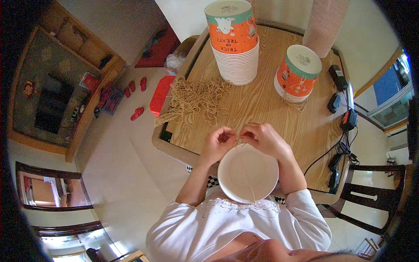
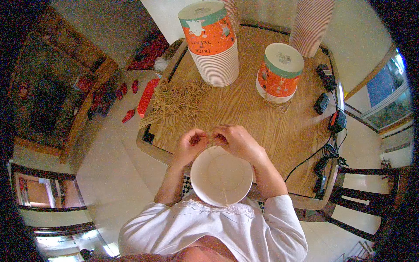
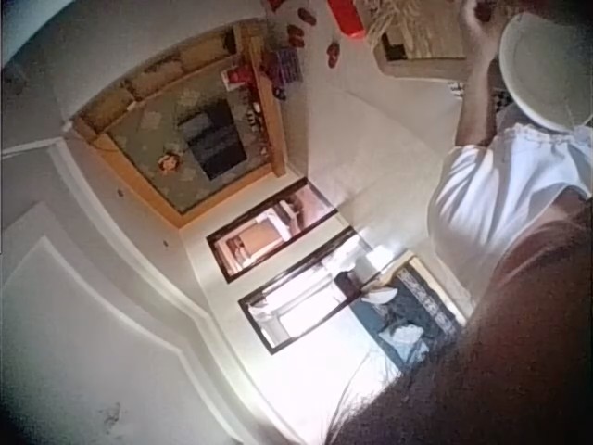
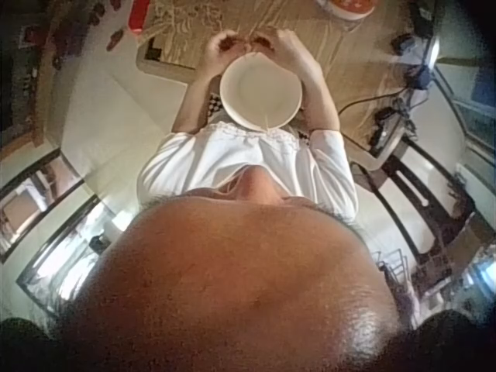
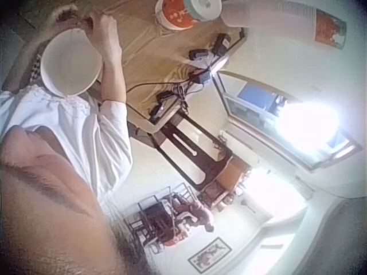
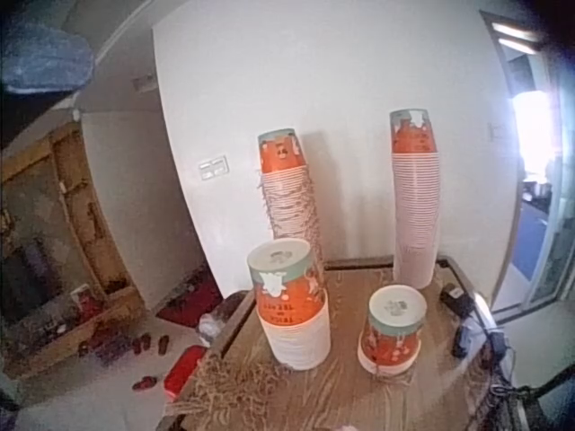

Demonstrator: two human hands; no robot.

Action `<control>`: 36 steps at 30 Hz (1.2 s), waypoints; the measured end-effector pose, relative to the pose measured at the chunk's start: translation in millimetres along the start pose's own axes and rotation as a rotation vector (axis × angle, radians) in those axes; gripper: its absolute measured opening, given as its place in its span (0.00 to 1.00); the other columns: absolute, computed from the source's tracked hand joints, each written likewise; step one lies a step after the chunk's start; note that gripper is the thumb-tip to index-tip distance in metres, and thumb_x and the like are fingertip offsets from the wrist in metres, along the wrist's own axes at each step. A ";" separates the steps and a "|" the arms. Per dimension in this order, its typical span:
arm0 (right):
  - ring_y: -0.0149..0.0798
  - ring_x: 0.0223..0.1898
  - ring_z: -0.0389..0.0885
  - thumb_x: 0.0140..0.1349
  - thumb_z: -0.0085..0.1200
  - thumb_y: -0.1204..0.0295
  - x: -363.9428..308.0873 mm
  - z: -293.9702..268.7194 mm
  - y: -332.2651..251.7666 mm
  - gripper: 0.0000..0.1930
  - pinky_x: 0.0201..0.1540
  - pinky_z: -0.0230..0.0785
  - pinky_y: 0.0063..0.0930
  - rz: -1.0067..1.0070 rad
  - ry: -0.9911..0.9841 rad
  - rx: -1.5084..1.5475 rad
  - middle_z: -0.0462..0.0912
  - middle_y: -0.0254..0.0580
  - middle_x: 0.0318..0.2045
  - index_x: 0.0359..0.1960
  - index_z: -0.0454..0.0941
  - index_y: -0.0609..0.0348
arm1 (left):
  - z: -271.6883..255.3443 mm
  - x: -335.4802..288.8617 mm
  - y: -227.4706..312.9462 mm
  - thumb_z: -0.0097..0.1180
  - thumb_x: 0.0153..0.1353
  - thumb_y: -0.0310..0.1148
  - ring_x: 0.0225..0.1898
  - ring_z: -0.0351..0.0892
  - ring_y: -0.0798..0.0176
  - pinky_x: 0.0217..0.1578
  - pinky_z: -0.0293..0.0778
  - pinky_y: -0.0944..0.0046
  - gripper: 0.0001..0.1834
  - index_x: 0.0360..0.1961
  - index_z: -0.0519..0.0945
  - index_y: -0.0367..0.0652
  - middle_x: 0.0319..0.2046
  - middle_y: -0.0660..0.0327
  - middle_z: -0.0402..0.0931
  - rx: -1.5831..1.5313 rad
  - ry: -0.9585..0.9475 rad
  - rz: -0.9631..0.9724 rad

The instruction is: Threading twine through pre-made holes in paper buckets to create handles.

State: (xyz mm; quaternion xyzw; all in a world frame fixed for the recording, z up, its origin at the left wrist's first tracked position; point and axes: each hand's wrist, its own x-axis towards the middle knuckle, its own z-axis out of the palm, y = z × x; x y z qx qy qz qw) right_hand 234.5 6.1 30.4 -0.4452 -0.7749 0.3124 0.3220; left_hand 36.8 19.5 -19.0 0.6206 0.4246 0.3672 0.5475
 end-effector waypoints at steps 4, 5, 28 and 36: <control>0.46 0.28 0.79 0.52 0.57 0.73 -0.7 -0.6 2.3 0.07 0.30 0.70 0.34 0.042 -0.017 0.022 0.79 0.48 0.25 0.31 0.75 0.63 | -2.2 -0.3 5.4 0.59 0.55 0.26 0.30 0.74 0.75 0.32 0.72 0.73 0.07 0.35 0.77 0.40 0.30 0.67 0.77 -0.037 -0.011 -0.073; 0.45 0.28 0.79 0.52 0.57 0.73 0.3 -3.4 -3.5 0.07 0.30 0.70 0.33 0.081 -0.021 0.035 0.78 0.48 0.25 0.31 0.75 0.63 | -2.5 -0.3 5.3 0.60 0.55 0.26 0.31 0.75 0.74 0.32 0.72 0.73 0.07 0.36 0.78 0.40 0.30 0.66 0.78 -0.027 -0.011 -0.082; 0.49 0.29 0.78 0.53 0.56 0.74 2.5 0.6 -3.3 0.06 0.30 0.69 0.36 -0.002 0.025 0.007 0.77 0.48 0.26 0.30 0.75 0.64 | 0.2 -0.6 8.1 0.58 0.58 0.28 0.32 0.77 0.74 0.32 0.72 0.74 0.07 0.37 0.78 0.37 0.29 0.65 0.79 -0.102 0.019 -0.045; 0.49 0.29 0.77 0.54 0.55 0.73 2.8 2.6 1.0 0.06 0.30 0.69 0.36 -0.050 0.023 -0.022 0.77 0.47 0.26 0.30 0.75 0.63 | 3.0 0.6 5.7 0.57 0.58 0.26 0.31 0.76 0.76 0.32 0.72 0.75 0.05 0.36 0.77 0.38 0.29 0.66 0.79 -0.118 0.028 -0.021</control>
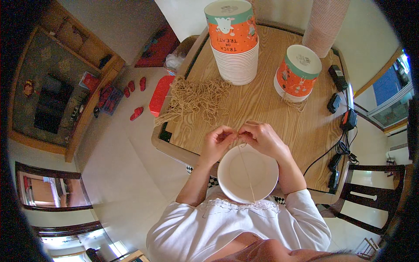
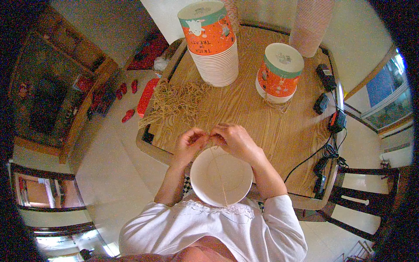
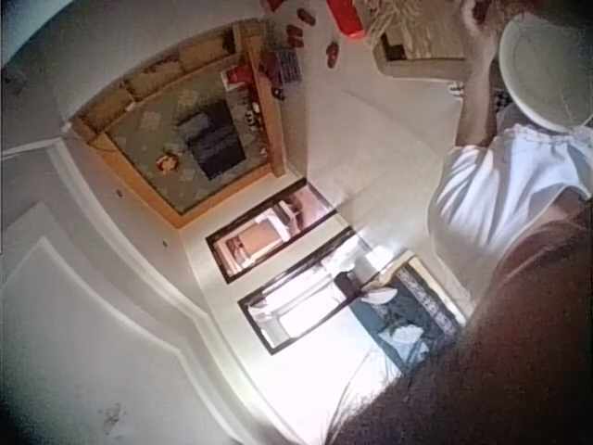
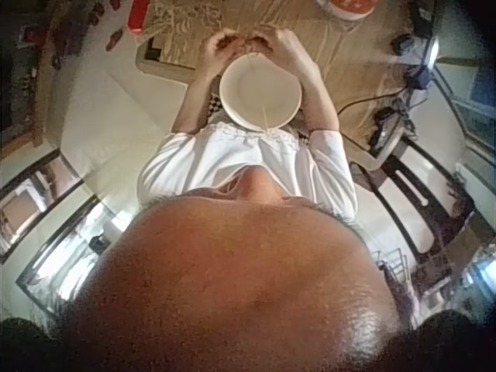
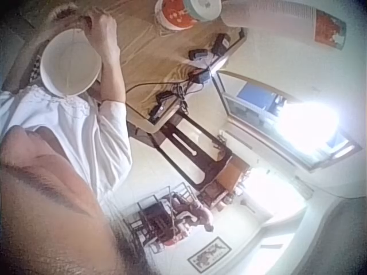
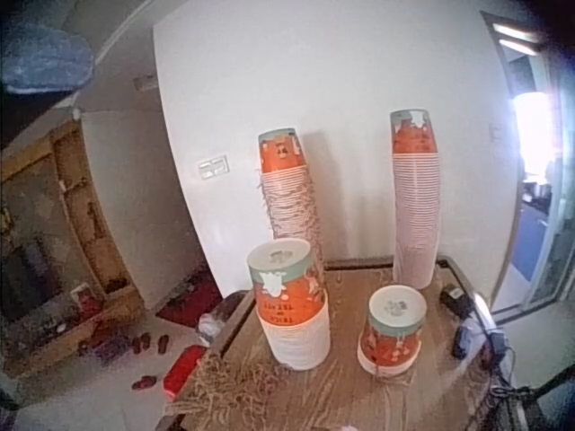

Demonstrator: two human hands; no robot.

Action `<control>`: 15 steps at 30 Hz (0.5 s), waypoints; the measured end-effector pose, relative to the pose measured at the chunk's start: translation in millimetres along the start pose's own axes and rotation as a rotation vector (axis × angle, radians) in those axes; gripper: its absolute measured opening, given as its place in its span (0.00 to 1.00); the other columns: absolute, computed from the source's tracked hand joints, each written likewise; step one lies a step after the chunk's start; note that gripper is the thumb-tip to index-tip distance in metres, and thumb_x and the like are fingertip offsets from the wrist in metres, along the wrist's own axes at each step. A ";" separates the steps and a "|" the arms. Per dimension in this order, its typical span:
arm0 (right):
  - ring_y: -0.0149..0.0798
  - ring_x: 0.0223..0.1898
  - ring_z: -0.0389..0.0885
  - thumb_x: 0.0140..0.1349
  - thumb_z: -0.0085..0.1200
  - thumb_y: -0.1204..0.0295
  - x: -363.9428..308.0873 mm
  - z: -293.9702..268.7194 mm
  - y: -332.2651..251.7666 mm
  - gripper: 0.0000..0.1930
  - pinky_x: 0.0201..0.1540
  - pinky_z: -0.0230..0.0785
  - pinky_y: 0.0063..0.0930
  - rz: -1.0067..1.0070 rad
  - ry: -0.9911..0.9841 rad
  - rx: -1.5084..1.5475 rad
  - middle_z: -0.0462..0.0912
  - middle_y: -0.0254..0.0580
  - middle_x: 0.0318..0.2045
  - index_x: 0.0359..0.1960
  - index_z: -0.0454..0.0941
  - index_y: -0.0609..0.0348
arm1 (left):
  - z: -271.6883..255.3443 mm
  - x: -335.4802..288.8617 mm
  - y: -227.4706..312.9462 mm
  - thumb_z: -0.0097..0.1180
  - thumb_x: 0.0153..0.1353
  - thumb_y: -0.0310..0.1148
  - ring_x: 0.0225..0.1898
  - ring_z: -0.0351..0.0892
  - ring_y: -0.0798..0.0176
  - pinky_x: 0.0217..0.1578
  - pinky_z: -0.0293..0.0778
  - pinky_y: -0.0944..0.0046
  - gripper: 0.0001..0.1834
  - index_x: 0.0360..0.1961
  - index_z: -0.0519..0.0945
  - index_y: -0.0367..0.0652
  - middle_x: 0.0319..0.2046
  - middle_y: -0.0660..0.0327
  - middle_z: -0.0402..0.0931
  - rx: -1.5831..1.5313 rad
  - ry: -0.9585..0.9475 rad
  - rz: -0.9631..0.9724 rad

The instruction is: Threading twine through pre-made holes in paper buckets to create handles.

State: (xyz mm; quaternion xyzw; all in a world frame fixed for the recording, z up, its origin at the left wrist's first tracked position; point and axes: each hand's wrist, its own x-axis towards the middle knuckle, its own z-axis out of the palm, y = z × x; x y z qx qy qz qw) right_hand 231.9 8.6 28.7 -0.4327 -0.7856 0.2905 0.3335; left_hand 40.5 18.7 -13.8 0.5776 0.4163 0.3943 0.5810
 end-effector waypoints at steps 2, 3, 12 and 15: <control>0.49 0.30 0.77 0.54 0.55 0.74 0.2 0.1 0.2 0.06 0.31 0.69 0.37 -0.008 0.001 -0.002 0.77 0.47 0.26 0.30 0.75 0.63 | 0.8 0.4 0.1 0.56 0.58 0.25 0.29 0.74 0.77 0.29 0.71 0.75 0.04 0.35 0.77 0.39 0.27 0.68 0.77 0.022 0.019 0.007; 0.49 0.30 0.77 0.54 0.55 0.74 0.3 0.0 0.1 0.05 0.31 0.69 0.37 -0.016 0.003 -0.004 0.77 0.47 0.27 0.30 0.75 0.63 | 0.7 1.0 -0.7 0.56 0.58 0.25 0.29 0.74 0.77 0.29 0.71 0.75 0.04 0.35 0.77 0.39 0.27 0.68 0.77 0.022 0.019 0.008; 0.51 0.32 0.77 0.53 0.53 0.76 1.1 -0.6 -3.0 0.05 0.33 0.68 0.38 -0.007 -0.005 0.008 0.77 0.47 0.27 0.31 0.73 0.62 | 1.5 0.8 6.8 0.51 0.62 0.29 0.24 0.68 0.76 0.26 0.65 0.75 0.03 0.33 0.73 0.40 0.23 0.68 0.72 -0.227 0.009 -0.105; 0.50 0.32 0.77 0.52 0.53 0.77 0.6 -1.8 -3.1 0.05 0.33 0.68 0.38 -0.019 -0.011 0.002 0.77 0.47 0.27 0.31 0.73 0.62 | 2.2 0.4 10.2 0.51 0.62 0.29 0.25 0.68 0.76 0.27 0.66 0.75 0.03 0.33 0.73 0.41 0.24 0.68 0.72 -0.227 0.005 -0.112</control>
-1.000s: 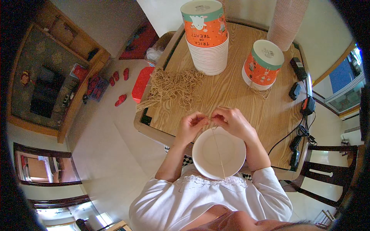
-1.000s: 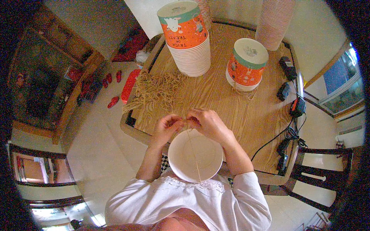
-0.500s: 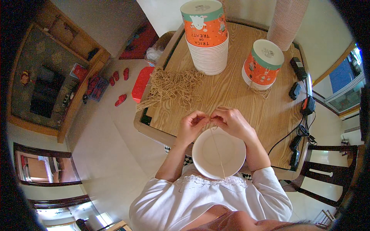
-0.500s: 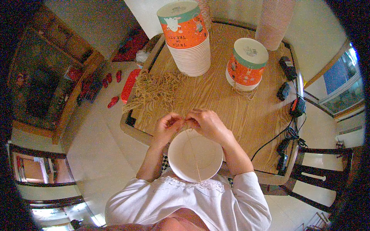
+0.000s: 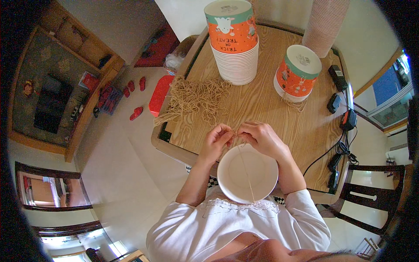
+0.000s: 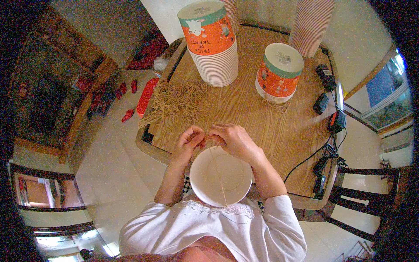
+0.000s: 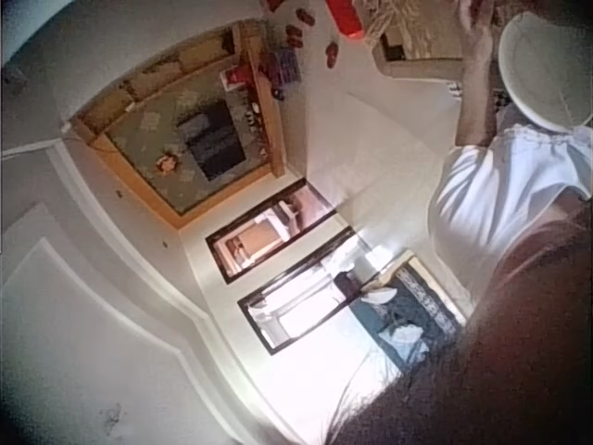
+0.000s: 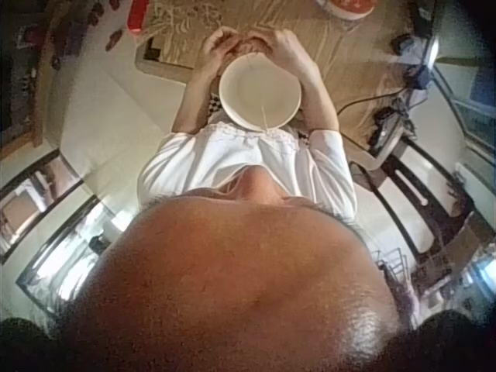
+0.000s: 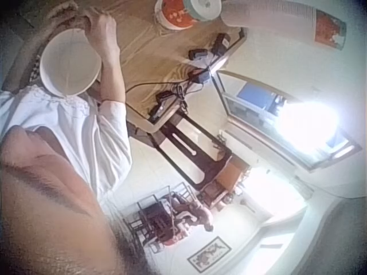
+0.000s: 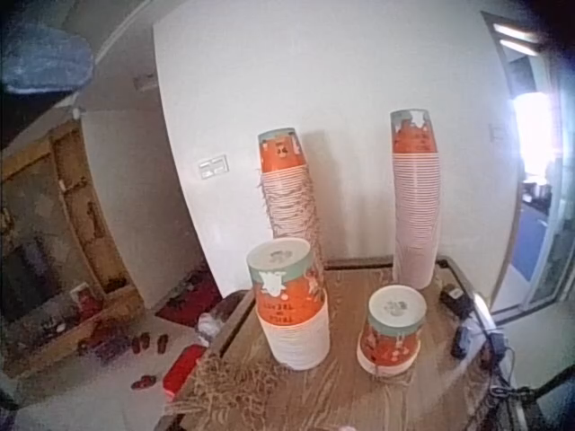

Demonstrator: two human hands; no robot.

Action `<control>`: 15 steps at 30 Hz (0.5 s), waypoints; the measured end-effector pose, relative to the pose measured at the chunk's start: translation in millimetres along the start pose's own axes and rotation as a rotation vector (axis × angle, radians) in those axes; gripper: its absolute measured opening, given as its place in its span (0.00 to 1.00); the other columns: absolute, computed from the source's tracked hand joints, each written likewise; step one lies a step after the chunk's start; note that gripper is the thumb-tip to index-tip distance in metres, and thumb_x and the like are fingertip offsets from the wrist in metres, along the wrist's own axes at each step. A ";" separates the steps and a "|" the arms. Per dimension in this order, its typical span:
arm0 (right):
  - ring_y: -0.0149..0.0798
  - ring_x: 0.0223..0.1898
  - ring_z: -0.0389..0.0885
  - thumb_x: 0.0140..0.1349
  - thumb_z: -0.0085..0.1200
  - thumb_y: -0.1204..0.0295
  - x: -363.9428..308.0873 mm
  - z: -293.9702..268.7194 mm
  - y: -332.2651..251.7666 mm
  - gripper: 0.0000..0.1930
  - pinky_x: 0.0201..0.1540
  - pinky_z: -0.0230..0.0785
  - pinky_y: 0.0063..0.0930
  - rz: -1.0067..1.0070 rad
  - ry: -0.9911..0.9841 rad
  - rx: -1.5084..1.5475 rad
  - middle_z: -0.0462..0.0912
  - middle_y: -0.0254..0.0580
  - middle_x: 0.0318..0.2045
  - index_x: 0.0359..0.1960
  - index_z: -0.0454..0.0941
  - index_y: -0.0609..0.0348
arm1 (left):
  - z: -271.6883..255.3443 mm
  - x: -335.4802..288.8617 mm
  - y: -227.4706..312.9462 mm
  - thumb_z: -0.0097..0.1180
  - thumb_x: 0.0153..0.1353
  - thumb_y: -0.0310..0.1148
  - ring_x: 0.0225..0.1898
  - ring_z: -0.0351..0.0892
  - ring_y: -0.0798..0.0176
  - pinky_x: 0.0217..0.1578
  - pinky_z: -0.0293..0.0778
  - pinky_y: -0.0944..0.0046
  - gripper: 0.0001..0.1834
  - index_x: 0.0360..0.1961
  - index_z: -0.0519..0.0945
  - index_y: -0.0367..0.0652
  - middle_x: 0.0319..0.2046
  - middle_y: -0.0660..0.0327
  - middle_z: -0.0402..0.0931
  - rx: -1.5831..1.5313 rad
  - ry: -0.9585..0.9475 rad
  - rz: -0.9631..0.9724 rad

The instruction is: Threading twine through pre-made holes in paper buckets to create handles.

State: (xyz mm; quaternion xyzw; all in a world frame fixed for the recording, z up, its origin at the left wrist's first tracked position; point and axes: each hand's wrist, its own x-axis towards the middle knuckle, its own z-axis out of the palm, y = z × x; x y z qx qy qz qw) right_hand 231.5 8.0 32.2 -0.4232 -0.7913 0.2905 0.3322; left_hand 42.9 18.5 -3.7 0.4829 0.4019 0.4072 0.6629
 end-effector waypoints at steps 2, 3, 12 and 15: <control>0.50 0.32 0.76 0.52 0.53 0.77 0.3 -0.2 -0.3 0.05 0.33 0.68 0.38 -0.005 0.002 -0.007 0.76 0.47 0.26 0.31 0.73 0.62 | -0.3 -0.3 1.4 0.51 0.62 0.29 0.26 0.69 0.75 0.27 0.66 0.74 0.03 0.33 0.73 0.41 0.24 0.67 0.72 -0.015 -0.013 -0.006; 0.50 0.32 0.76 0.52 0.52 0.77 0.4 -0.1 -0.4 0.04 0.33 0.68 0.38 -0.010 0.004 -0.014 0.76 0.47 0.26 0.31 0.73 0.62 | -1.3 -0.1 0.6 0.51 0.62 0.29 0.26 0.69 0.75 0.27 0.66 0.74 0.03 0.33 0.73 0.41 0.24 0.67 0.72 -0.015 -0.013 -0.006; 0.52 0.34 0.77 0.55 0.51 0.74 -0.3 -2.5 -0.8 0.05 0.35 0.70 0.41 0.007 -0.012 0.001 0.77 0.48 0.29 0.33 0.73 0.59 | -7.1 1.8 -2.8 0.51 0.62 0.33 0.28 0.71 0.74 0.31 0.67 0.75 0.05 0.34 0.73 0.43 0.26 0.67 0.73 -0.165 -0.043 -0.110; 0.51 0.31 0.77 0.53 0.52 0.77 -0.9 0.6 -0.1 0.04 0.32 0.68 0.38 0.037 0.031 0.017 0.77 0.47 0.25 0.31 0.73 0.61 | -6.2 1.8 -2.3 0.54 0.60 0.31 0.28 0.71 0.75 0.31 0.68 0.74 0.05 0.35 0.73 0.44 0.26 0.68 0.73 -0.172 -0.026 -0.125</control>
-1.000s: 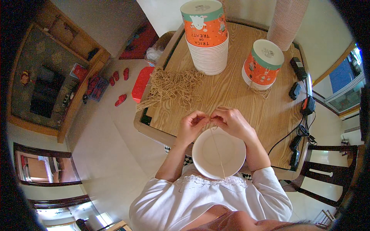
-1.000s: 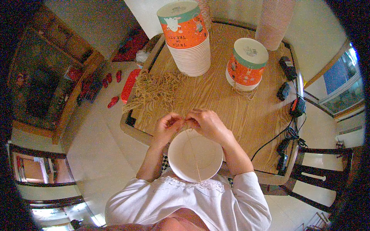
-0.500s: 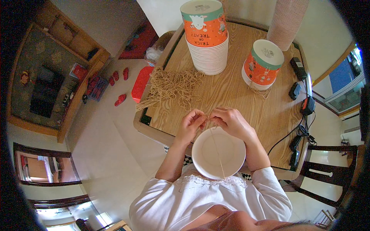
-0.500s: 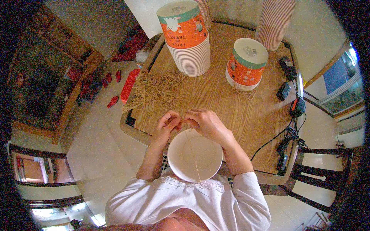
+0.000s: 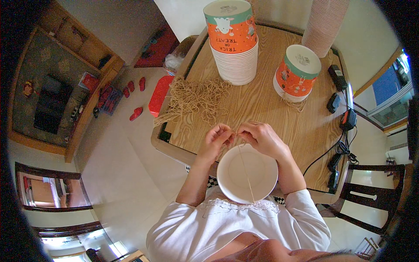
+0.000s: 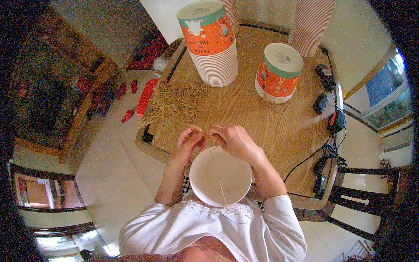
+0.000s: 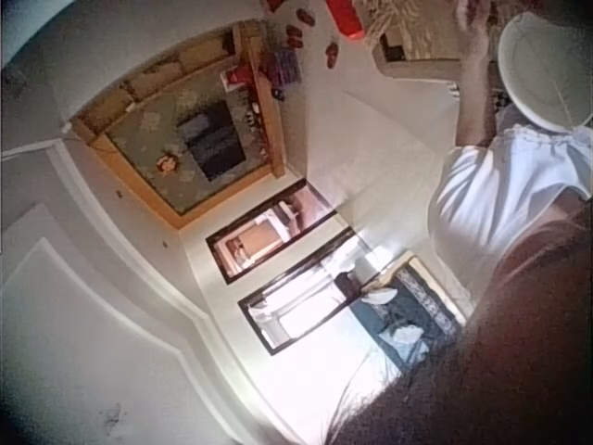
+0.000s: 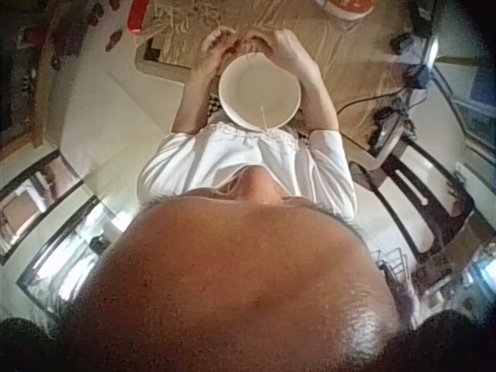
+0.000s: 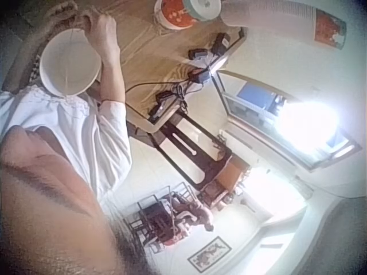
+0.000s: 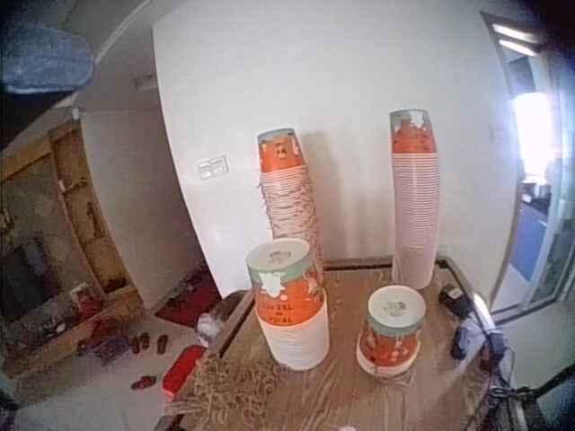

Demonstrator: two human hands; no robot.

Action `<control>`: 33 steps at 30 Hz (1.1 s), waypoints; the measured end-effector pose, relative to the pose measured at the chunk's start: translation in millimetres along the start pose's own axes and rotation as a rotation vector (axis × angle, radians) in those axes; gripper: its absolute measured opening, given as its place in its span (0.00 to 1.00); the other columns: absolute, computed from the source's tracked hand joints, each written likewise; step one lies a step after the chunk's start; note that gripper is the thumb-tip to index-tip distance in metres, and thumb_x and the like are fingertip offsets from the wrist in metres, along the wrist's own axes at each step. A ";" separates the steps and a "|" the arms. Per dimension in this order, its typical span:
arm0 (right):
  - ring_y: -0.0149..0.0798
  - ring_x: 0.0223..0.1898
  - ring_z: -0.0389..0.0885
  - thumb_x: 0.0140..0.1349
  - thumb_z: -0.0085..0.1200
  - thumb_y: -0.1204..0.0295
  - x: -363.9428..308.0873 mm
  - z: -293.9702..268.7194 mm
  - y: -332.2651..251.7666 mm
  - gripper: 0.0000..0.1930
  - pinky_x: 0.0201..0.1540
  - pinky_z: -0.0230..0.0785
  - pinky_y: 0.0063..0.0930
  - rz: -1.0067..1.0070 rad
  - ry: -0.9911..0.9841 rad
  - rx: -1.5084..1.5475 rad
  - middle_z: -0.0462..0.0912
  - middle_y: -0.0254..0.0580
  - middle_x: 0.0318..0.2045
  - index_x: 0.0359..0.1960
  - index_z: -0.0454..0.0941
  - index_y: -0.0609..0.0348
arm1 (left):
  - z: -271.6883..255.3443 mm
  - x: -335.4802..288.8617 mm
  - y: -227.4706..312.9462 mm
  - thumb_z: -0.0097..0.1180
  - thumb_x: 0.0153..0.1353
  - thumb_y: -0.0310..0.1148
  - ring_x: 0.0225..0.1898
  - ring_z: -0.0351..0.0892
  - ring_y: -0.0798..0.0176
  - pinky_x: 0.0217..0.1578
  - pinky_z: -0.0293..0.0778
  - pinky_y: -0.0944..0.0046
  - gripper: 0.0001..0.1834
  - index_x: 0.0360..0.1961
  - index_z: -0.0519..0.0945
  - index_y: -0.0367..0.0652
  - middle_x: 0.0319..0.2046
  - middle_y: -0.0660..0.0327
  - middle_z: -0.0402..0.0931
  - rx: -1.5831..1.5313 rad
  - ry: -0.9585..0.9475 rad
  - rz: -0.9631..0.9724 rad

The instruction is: Threading twine through pre-made holes in paper buckets to create handles.

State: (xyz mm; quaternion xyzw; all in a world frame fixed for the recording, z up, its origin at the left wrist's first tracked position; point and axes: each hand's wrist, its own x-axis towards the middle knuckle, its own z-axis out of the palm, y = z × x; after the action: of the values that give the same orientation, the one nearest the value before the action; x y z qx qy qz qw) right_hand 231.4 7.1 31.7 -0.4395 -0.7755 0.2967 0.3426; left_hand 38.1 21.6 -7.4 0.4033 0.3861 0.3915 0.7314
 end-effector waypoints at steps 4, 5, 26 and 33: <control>0.51 0.31 0.77 0.53 0.53 0.77 1.1 -1.7 -3.0 0.04 0.32 0.68 0.38 0.026 -0.022 0.002 0.77 0.48 0.26 0.31 0.73 0.61 | 2.9 0.2 -0.6 0.58 0.57 0.29 0.31 0.72 0.77 0.31 0.69 0.75 0.05 0.35 0.76 0.42 0.28 0.69 0.75 0.225 0.049 0.154; 0.52 0.31 0.77 0.53 0.52 0.75 0.8 -1.8 -2.2 0.05 0.33 0.69 0.40 0.020 -0.030 -0.004 0.78 0.48 0.26 0.32 0.73 0.60 | 3.9 0.1 0.1 0.59 0.57 0.28 0.31 0.73 0.78 0.31 0.69 0.76 0.06 0.35 0.77 0.42 0.29 0.69 0.76 0.304 0.063 0.186; 0.49 0.34 0.76 0.54 0.53 0.77 6.0 -5.0 -5.3 0.04 0.35 0.69 0.36 -0.203 -0.057 0.111 0.76 0.45 0.27 0.31 0.74 0.62 | -3.6 0.8 -1.6 0.59 0.56 0.30 0.27 0.72 0.73 0.29 0.68 0.75 0.06 0.32 0.75 0.43 0.26 0.67 0.74 -0.090 -0.038 -0.041; 0.48 0.33 0.76 0.54 0.54 0.76 4.8 -5.8 -0.5 0.04 0.36 0.68 0.37 -0.220 -0.102 0.153 0.77 0.44 0.28 0.30 0.75 0.61 | -13.7 4.9 -8.4 0.59 0.56 0.30 0.28 0.74 0.72 0.31 0.71 0.73 0.06 0.33 0.75 0.44 0.27 0.67 0.75 -0.226 -0.202 -0.084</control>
State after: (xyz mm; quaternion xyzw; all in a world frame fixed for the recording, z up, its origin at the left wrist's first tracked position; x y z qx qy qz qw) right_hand 233.9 12.1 36.8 -0.3089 -0.8104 0.3376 0.3658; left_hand 30.2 26.8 -21.4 0.3392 0.2803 0.3591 0.8231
